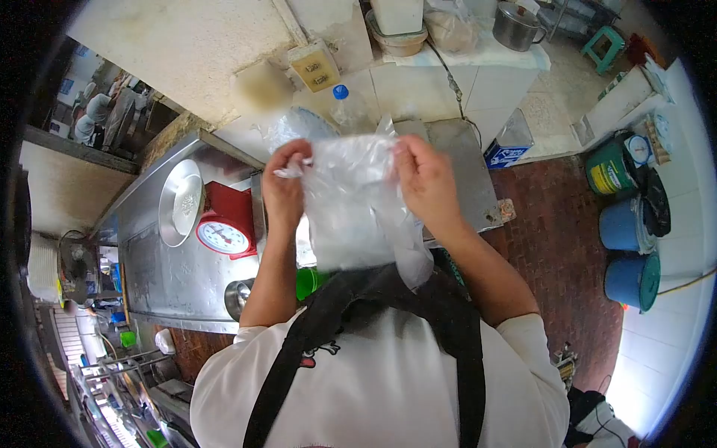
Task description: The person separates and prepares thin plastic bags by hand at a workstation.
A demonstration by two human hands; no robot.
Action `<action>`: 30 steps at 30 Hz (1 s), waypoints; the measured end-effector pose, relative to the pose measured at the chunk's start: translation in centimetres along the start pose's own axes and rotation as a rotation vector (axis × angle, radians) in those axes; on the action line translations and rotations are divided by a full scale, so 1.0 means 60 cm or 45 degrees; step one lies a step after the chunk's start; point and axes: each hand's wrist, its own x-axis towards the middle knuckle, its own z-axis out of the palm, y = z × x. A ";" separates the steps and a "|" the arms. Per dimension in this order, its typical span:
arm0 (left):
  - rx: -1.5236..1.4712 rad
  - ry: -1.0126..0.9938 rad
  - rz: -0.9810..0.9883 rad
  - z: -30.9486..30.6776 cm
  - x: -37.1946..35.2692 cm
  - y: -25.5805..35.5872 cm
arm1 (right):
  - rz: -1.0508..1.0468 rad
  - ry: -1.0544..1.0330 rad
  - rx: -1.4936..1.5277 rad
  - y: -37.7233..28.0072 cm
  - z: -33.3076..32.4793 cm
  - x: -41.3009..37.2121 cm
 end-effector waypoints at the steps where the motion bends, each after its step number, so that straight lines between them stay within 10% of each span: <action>1: -0.199 0.190 -0.080 0.000 0.004 -0.002 | -0.051 0.071 -0.001 -0.009 -0.004 -0.001; 6: -0.132 -0.267 -0.283 -0.013 -0.042 0.050 | -0.460 0.092 -0.147 -0.072 -0.002 -0.022; 12: -0.195 -0.433 -0.416 0.000 -0.026 0.083 | -0.610 -0.593 0.033 -0.069 -0.003 -0.026; 15: -0.345 -0.532 -0.379 -0.014 -0.030 0.080 | -0.560 -0.115 -0.080 -0.114 -0.029 0.011; 19: -0.505 -0.539 -0.198 0.009 -0.017 0.077 | -0.756 -0.357 -0.036 -0.062 0.006 0.041; 25: -0.078 -0.454 0.036 -0.004 -0.010 0.062 | 0.053 -0.459 0.017 -0.115 -0.023 0.017; 28: 0.039 -0.362 0.003 -0.025 -0.011 0.052 | -0.221 -0.559 -0.165 -0.115 -0.034 0.023; 30: -0.590 -0.524 -0.410 -0.055 -0.012 0.039 | -0.591 -0.368 -0.019 -0.090 -0.030 0.042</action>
